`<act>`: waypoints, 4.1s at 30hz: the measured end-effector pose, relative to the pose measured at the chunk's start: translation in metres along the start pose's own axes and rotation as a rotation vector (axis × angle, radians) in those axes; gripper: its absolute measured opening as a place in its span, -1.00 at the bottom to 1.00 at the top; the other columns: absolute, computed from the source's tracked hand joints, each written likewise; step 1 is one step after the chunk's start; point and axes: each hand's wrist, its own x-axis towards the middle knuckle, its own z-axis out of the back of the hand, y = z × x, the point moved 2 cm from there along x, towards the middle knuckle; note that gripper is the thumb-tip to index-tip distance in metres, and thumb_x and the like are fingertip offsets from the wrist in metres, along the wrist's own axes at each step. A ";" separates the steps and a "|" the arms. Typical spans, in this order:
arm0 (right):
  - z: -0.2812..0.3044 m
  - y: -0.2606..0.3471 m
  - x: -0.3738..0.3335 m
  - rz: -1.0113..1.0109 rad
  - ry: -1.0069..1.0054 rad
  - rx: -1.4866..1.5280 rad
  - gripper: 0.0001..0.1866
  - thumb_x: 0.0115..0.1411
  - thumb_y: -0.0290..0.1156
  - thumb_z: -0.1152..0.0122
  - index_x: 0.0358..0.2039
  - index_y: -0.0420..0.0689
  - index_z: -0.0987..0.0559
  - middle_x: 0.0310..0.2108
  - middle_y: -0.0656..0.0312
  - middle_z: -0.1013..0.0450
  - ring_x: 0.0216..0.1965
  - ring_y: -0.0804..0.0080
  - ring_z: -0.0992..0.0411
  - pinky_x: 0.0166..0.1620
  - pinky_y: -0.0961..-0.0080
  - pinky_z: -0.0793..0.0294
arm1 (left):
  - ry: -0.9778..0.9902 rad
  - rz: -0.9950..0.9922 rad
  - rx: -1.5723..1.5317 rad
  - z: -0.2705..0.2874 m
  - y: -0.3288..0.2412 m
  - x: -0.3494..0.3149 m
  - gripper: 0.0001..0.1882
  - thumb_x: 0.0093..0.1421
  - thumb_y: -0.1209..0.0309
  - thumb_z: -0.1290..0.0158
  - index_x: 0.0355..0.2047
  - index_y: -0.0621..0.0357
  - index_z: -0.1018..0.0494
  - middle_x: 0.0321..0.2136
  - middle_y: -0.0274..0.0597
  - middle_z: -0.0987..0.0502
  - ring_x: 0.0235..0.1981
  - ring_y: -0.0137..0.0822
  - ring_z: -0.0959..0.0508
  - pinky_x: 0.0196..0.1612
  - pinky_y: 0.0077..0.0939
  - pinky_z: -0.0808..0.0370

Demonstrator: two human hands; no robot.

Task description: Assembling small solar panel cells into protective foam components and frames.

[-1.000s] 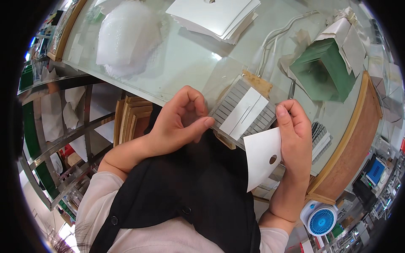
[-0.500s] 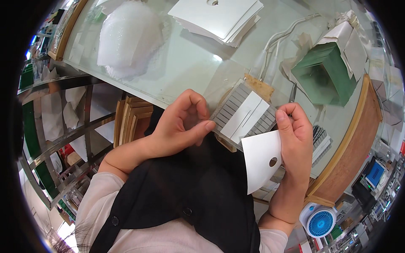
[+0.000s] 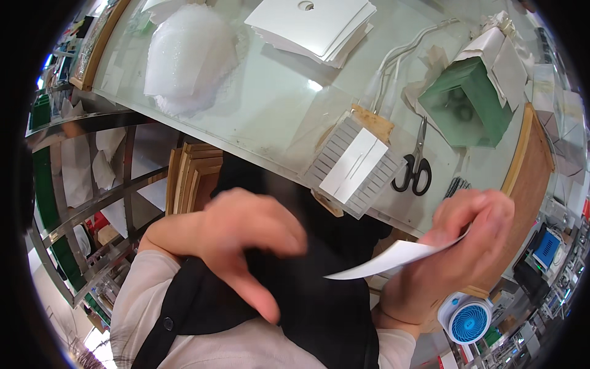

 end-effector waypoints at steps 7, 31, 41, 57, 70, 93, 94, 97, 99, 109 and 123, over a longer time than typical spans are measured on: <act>0.015 -0.018 -0.024 0.573 0.328 0.049 -0.50 0.31 0.17 0.22 -0.33 -0.06 -0.37 -0.61 0.35 -0.20 -0.64 0.59 -0.08 -0.54 0.62 -0.09 | -0.286 -0.011 0.016 -0.007 0.000 -0.014 -0.69 -0.04 0.67 -0.26 -0.27 0.23 -0.47 -0.39 -0.10 -0.53 -0.47 -0.27 -0.57 -0.46 -0.55 -0.50; 0.010 -0.060 0.029 -0.322 0.683 0.080 -0.57 0.15 -0.49 -0.16 0.06 -0.29 -0.43 -0.42 0.43 -0.25 -0.46 0.76 -0.19 -0.38 0.81 -0.21 | -0.470 0.759 -0.372 -0.004 0.041 -0.011 -0.70 0.12 0.53 -0.18 -0.27 0.15 -0.25 -0.50 -0.47 -0.34 -0.51 -0.73 -0.32 -0.43 -0.84 -0.27; 0.005 -0.065 0.030 -0.293 0.662 0.045 -0.61 0.14 -0.52 -0.15 0.01 -0.27 -0.45 -0.42 0.44 -0.23 -0.44 0.76 -0.18 -0.35 0.82 -0.18 | -0.480 0.824 -0.327 -0.004 0.045 -0.008 -0.65 0.07 0.54 -0.21 -0.27 0.11 -0.23 -0.54 -0.52 -0.30 -0.54 -0.75 -0.27 -0.45 -0.86 -0.23; 0.011 -0.061 0.034 0.432 0.751 -0.428 -0.77 0.04 -0.71 -0.09 -0.30 -0.14 -0.54 -0.26 0.21 -0.31 -0.32 0.44 -0.28 -0.32 0.61 -0.23 | -0.318 0.119 0.501 0.001 0.054 -0.013 -0.75 -0.07 0.60 -0.25 -0.36 0.01 -0.55 -0.36 -0.31 -0.36 -0.41 -0.45 -0.37 -0.38 -0.63 -0.29; 0.017 -0.034 0.028 0.040 0.826 0.297 -0.82 0.09 -0.59 -0.14 -0.25 -0.28 -0.50 -0.30 0.13 -0.51 -0.32 0.46 -0.46 -0.22 0.59 -0.43 | -0.425 0.121 0.054 0.010 0.022 -0.009 -0.64 0.10 0.72 -0.07 -0.05 0.31 -0.42 -0.25 -0.11 -0.51 -0.29 -0.33 -0.60 -0.34 -0.60 -0.51; 0.013 -0.049 0.017 -0.412 0.644 0.394 -0.66 0.31 -0.28 -0.05 -0.12 -0.32 -0.52 -0.38 0.20 -0.53 -0.50 0.56 -0.45 -0.46 0.66 -0.44 | -0.355 0.494 -0.510 -0.006 0.026 -0.016 -0.66 0.28 0.59 0.04 0.07 0.34 -0.30 -0.19 -0.11 -0.55 -0.21 -0.36 -0.60 -0.23 -0.60 -0.56; 0.014 -0.049 0.017 -0.410 0.638 0.394 -0.67 0.32 -0.29 -0.03 -0.10 -0.33 -0.50 -0.39 0.20 -0.53 -0.50 0.56 -0.45 -0.48 0.67 -0.44 | -0.361 0.490 -0.514 -0.008 0.027 -0.016 -0.66 0.28 0.59 0.04 0.07 0.34 -0.30 -0.19 -0.11 -0.55 -0.21 -0.36 -0.60 -0.23 -0.60 -0.56; 0.010 -0.049 0.016 -0.417 0.632 0.382 -0.68 0.32 -0.32 -0.02 -0.09 -0.33 -0.49 -0.40 0.19 -0.52 -0.50 0.57 -0.46 -0.50 0.68 -0.44 | -0.373 0.478 -0.535 -0.005 0.029 -0.019 -0.66 0.28 0.59 0.05 0.06 0.35 -0.30 -0.20 -0.11 -0.55 -0.21 -0.36 -0.60 -0.22 -0.60 -0.56; 0.011 -0.052 0.017 -0.424 0.622 0.385 -0.68 0.32 -0.32 -0.02 -0.09 -0.33 -0.49 -0.39 0.19 -0.52 -0.50 0.56 -0.46 -0.50 0.68 -0.44 | -0.367 0.475 -0.539 -0.005 0.028 -0.018 -0.67 0.28 0.59 0.05 0.06 0.36 -0.31 -0.21 -0.11 -0.56 -0.22 -0.36 -0.60 -0.22 -0.60 -0.56; 0.010 -0.055 0.020 -0.463 0.672 0.449 -0.68 0.30 -0.33 -0.07 -0.08 -0.33 -0.52 -0.34 0.17 -0.54 -0.47 0.54 -0.47 -0.44 0.66 -0.48 | -0.392 0.512 -0.530 -0.002 0.034 -0.019 -0.70 0.27 0.58 0.02 0.01 0.36 -0.33 -0.25 -0.10 -0.57 -0.25 -0.34 -0.62 -0.24 -0.59 -0.57; 0.010 -0.057 0.014 -0.424 0.669 0.437 -0.68 0.30 -0.36 -0.07 -0.07 -0.34 -0.51 -0.34 0.15 -0.55 -0.50 0.54 -0.46 -0.45 0.65 -0.47 | -0.389 0.567 -0.557 -0.003 0.034 -0.018 -0.78 0.27 0.53 -0.01 -0.09 0.34 -0.36 -0.24 -0.12 -0.56 -0.28 -0.38 -0.62 -0.26 -0.61 -0.56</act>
